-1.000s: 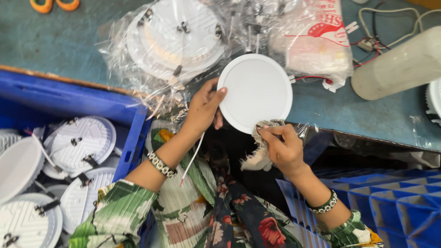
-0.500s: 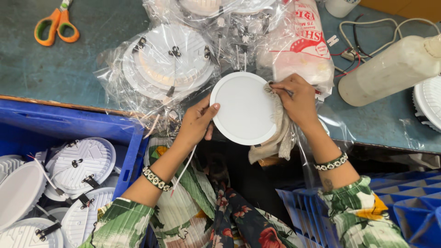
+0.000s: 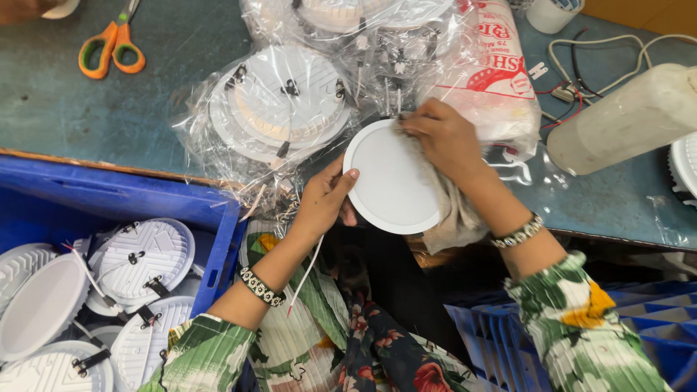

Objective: The person repeatedly wipes white circular LED light fixtures with a cloth, then places each fixture into a clear plastic bag. The person handles the items one at a time, wiping the surface and sealing them in packaging.

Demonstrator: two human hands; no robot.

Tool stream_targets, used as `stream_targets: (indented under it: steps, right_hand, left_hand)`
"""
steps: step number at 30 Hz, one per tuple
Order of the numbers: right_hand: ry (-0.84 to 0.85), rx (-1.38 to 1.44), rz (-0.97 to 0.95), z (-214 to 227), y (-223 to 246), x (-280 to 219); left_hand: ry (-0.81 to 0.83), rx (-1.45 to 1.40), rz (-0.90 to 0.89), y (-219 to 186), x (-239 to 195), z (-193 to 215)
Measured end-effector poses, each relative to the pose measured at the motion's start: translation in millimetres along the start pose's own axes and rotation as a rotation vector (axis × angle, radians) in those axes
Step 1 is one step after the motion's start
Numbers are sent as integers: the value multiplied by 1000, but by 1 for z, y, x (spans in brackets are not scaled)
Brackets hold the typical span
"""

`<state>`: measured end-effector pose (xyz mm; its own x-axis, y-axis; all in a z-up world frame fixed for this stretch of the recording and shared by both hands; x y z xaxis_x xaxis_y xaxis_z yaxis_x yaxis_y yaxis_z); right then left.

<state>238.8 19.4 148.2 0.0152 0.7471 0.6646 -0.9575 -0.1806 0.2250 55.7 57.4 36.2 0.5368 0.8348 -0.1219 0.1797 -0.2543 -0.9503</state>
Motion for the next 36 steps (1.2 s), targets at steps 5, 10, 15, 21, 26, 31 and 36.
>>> stream_targets:
  steps: [5, 10, 15, 21, 26, 31, 36]
  right_hand:
    - [-20, -139, -9, 39, -7, -39]
    - [-52, -189, -85, 70, 4, -93]
    - [-122, -156, -105, 83, 46, -130]
    - [-62, 63, -111, 75, 80, -146]
    - [-141, 146, -225, 101, 62, -128]
    - [-153, 49, -356, 95, 12, -105]
    - [-32, 72, -433, 51, -37, -68]
  left_hand:
    - [-2, -32, 24, 4, 3, 0]
    - [-22, -20, -8, 4, 2, -3]
    - [-57, -5, 24, 6, 3, 1]
    - [-63, -7, 39, 10, 4, 0]
    - [-41, -31, 60, 13, 5, 2]
    - [-18, -25, 29, 13, 6, 0]
    - [-3, 4, 60, 11, 8, 5]
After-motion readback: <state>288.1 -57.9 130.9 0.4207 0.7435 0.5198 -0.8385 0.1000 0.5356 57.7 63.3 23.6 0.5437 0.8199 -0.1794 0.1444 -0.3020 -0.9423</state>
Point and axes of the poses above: each hand's wrist, its own x-axis towards the middle knuckle, its own z-axis out of the back of the hand, y = z × x, the point moved 9 cm from there along x, towards the middle knuckle, and after that the axes turned 11 degrees about -y, right-handed, at the moved point
